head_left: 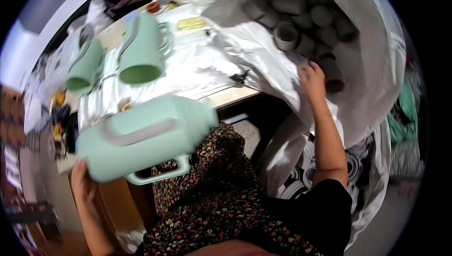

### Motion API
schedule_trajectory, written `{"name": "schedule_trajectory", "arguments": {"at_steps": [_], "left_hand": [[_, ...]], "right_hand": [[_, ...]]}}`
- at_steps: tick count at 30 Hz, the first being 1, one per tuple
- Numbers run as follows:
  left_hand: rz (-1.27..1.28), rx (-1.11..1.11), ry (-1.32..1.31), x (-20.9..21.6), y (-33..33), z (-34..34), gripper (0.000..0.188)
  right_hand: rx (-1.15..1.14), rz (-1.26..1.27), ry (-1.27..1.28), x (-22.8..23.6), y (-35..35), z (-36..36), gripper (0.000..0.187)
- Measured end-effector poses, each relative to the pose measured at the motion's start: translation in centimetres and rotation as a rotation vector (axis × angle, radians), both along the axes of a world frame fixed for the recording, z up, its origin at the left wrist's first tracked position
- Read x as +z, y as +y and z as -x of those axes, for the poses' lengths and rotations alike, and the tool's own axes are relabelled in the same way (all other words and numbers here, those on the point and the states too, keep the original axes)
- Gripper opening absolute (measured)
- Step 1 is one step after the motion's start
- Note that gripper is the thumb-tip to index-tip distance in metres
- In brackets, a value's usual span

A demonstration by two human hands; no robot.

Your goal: The person assembles light green plastic pitchers by attaching grey lids and placing them into clear plastic bags. The person then places the packaged pitchers into a cardboard box. The person repeats this process for multiple units throughout the clip.

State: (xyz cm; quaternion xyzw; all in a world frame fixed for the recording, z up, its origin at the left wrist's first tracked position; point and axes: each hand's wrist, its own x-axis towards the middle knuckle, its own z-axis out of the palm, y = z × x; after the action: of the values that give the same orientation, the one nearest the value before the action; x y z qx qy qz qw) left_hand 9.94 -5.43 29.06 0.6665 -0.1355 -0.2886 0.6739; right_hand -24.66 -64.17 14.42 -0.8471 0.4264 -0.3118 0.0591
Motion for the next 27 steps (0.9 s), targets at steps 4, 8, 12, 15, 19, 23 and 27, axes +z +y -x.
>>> {"name": "schedule_trajectory", "arguments": {"at_steps": [4,8,12,15,19,23,27], "left_hand": [[-0.313,-0.332,0.156,-4.4,-10.5,-3.1,0.046],[-0.571,-0.342,-0.569,-6.0,-18.9,-7.6,0.047],[-0.209,-0.123,-0.761,-8.1,-19.1,-8.2,0.048],[-0.152,0.243,-0.901,-9.2,-15.4,-4.2,0.054],[0.115,0.36,0.171,-16.2,-10.8,3.6,0.049],[0.328,0.242,0.464,-16.1,-12.8,8.5,0.051],[0.44,0.179,0.616,-14.0,-14.6,9.0,0.047]], "right_hand": [[-0.053,-0.134,0.247,-5.1,-4.6,2.3,0.04],[-0.048,-0.055,-0.041,-3.4,-1.1,1.1,0.038],[0.277,-0.369,-0.688,1.9,8.5,0.2,0.047],[0.332,-0.497,-0.782,1.1,14.1,4.7,0.056],[0.403,-1.316,-1.07,-2.7,20.2,6.5,0.093],[0.19,-1.979,-1.281,-13.7,21.9,4.7,0.101],[0.533,-2.03,-1.252,-12.8,23.6,-1.6,0.092]]}}
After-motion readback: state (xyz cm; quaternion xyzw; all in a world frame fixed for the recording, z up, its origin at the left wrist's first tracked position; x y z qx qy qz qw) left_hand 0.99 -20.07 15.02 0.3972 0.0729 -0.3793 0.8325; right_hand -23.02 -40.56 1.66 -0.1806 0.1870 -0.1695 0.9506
